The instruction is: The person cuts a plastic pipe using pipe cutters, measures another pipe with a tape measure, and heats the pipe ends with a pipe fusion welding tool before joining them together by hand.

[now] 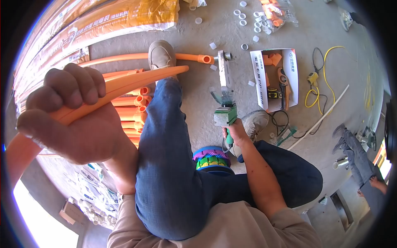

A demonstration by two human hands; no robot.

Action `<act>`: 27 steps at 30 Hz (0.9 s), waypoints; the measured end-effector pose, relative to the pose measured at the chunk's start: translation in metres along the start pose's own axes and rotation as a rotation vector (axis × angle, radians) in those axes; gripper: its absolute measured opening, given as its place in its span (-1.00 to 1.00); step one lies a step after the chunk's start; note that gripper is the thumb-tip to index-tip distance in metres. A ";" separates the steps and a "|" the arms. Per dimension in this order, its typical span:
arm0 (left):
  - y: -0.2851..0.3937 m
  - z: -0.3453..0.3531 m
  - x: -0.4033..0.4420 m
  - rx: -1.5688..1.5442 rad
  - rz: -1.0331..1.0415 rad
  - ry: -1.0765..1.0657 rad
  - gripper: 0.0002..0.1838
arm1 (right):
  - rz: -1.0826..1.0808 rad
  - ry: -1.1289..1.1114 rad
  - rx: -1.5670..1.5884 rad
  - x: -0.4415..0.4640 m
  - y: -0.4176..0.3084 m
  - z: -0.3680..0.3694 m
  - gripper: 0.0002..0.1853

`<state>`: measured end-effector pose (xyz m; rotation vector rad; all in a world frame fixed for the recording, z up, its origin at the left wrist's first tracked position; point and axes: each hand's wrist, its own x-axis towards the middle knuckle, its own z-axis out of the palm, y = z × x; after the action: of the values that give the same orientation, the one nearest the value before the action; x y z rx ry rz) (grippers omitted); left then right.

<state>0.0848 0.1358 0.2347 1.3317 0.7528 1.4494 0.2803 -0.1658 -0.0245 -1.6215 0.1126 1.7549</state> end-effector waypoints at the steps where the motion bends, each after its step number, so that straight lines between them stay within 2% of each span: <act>1: -0.001 0.000 0.001 0.000 -0.005 0.005 -0.55 | 0.000 0.006 -0.017 0.003 0.001 0.001 -0.83; 15: 0.000 -0.014 0.000 -0.008 -0.003 -0.006 -0.57 | -0.068 0.075 -0.252 0.020 0.007 0.008 -0.86; 18: -0.001 -0.016 0.000 0.001 0.004 -0.029 -0.56 | -0.101 0.111 -0.294 0.022 0.011 0.007 -0.77; 20: -0.001 -0.018 0.000 0.002 -0.004 -0.047 -0.55 | -0.270 0.192 -0.472 0.031 0.023 0.001 -0.71; 25: 0.002 -0.015 -0.001 0.015 0.012 -0.045 -0.52 | -0.344 0.289 -0.729 0.030 0.017 0.004 -0.64; 27: 0.003 -0.016 0.001 0.025 0.013 -0.143 -0.51 | -0.405 0.319 -0.785 0.031 0.018 0.003 -0.62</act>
<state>0.0685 0.1384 0.2339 1.4449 0.6716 1.3429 0.2703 -0.1635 -0.0592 -2.2595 -0.7938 1.2675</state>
